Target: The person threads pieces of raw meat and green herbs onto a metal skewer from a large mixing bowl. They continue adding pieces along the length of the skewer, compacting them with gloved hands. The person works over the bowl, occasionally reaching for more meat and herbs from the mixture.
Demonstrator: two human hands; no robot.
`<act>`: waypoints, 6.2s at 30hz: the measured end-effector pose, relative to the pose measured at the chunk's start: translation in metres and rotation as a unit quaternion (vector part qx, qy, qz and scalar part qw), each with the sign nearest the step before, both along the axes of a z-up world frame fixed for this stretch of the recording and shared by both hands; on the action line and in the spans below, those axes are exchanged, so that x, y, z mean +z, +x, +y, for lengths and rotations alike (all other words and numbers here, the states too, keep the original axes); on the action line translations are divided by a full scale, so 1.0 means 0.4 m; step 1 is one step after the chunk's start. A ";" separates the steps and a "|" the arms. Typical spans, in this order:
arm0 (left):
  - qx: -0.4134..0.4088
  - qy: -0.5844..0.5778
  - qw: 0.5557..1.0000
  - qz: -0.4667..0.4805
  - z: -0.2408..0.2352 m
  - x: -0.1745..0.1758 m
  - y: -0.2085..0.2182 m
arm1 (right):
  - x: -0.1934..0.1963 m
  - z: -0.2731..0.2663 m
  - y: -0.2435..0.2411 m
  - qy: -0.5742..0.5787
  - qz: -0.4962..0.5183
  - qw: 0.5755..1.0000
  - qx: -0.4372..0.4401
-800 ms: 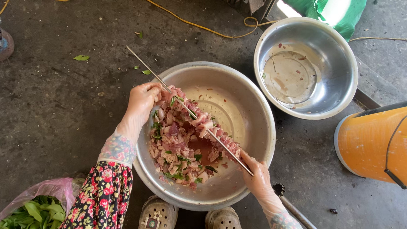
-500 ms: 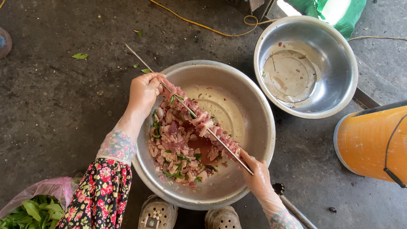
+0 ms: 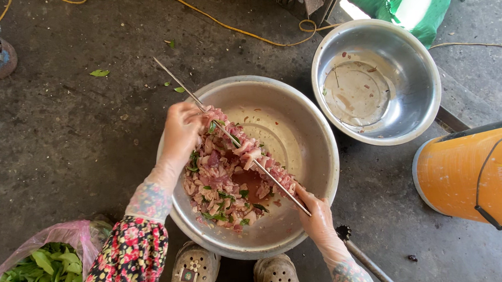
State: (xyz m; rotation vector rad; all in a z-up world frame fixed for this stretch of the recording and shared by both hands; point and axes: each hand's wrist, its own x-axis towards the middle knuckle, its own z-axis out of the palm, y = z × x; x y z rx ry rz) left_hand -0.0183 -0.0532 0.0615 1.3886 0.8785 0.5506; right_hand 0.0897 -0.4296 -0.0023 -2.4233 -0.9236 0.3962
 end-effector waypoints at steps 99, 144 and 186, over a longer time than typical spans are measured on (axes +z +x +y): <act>-0.172 0.017 0.926 0.336 -0.162 -0.119 -0.062 | 0.017 0.005 0.008 0.001 0.000 1.000 0.029; -0.006 -0.105 0.984 -0.141 0.116 -0.049 0.071 | 0.002 0.001 0.001 0.029 -0.017 0.999 0.020; -0.174 0.001 0.982 0.074 -0.155 -0.045 -0.092 | 0.033 0.016 -0.004 -0.053 0.028 0.998 -0.007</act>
